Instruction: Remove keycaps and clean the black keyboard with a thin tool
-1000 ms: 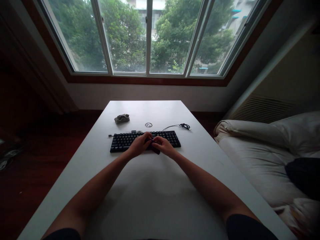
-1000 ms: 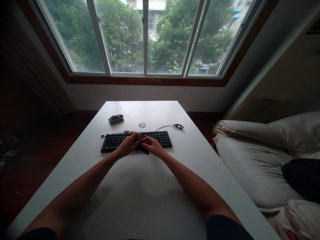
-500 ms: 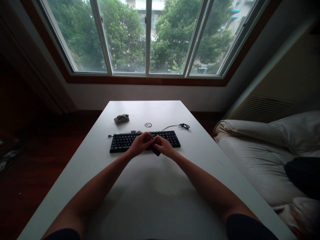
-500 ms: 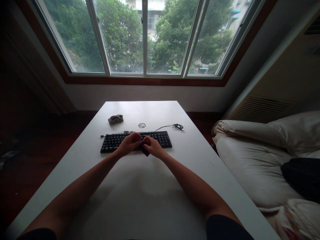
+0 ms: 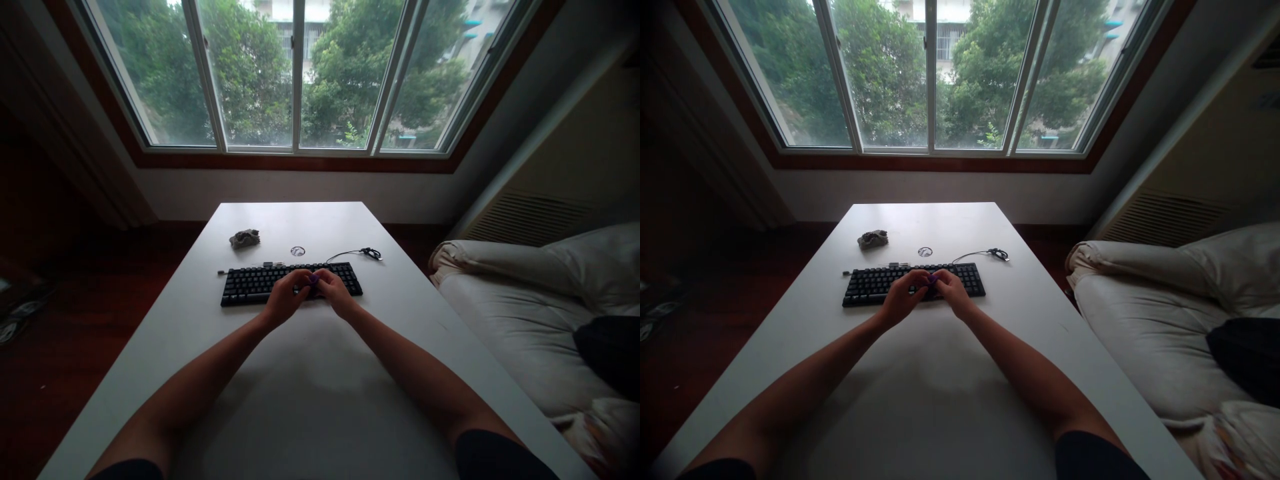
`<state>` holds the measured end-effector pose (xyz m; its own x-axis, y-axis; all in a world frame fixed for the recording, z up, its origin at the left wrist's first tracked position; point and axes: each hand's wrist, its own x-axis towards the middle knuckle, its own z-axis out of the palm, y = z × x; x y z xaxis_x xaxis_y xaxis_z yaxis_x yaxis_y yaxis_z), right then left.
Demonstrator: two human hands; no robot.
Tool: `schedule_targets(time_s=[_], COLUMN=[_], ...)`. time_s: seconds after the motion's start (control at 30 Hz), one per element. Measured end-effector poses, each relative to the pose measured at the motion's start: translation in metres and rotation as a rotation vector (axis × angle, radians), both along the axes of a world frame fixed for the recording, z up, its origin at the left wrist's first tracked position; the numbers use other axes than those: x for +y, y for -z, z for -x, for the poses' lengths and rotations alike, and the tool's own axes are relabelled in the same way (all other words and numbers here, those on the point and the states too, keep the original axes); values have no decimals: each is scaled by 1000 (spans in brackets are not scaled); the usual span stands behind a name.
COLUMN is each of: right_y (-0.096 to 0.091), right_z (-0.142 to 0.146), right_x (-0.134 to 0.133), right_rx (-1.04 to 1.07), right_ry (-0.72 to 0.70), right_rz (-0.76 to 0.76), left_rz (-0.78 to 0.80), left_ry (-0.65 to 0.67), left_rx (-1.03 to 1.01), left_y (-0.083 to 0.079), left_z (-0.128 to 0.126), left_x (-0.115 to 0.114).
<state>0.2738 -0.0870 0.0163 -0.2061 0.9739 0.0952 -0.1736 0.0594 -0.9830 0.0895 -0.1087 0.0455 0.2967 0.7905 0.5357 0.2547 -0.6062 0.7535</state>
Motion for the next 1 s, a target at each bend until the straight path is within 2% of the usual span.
schedule_targets(time_s=[0.13,0.23,0.33,0.43,0.5,0.6,0.67,0.73,0.8,0.87,0.93,1.0], right_y=[-3,-1,3,5,4,0,-1,2,8,17,25,31], right_z=[-2,-2,-2,-8,-18,-42,-62,-79,-92,-99,-101,-101], right_x=[-1,-1,2,9,15,26,33,40,46,51,54,56], right_rx=[129,122,68,19,-109,-457,-693,-893,-1051,-1161,-1228,-1266], right_ry=[-42,-43,12,107,212,442,597,691,726,714,689,682], right_rz=[44,8,-23,-23,-88,-314,-460,-521,-522,-497,-463,-432], left_rz=[-120,-165,-142,-109,-82,-60,-22,57,151,311,468,545], left_ry=[-71,-42,-5,-78,-166,-411,-591,-699,-764,-798,-816,-768], left_rx=[127,193,186,161,150,201,306,460,619,776,901,981], left_y=[1,1,0,-2,-6,-15,-21,-23,-22,-16,-9,-3], left_z=[4,5,8,16,29,62,92,123,151,173,187,193], left_x=[1,1,3,14,26,49,65,78,87,93,98,101])
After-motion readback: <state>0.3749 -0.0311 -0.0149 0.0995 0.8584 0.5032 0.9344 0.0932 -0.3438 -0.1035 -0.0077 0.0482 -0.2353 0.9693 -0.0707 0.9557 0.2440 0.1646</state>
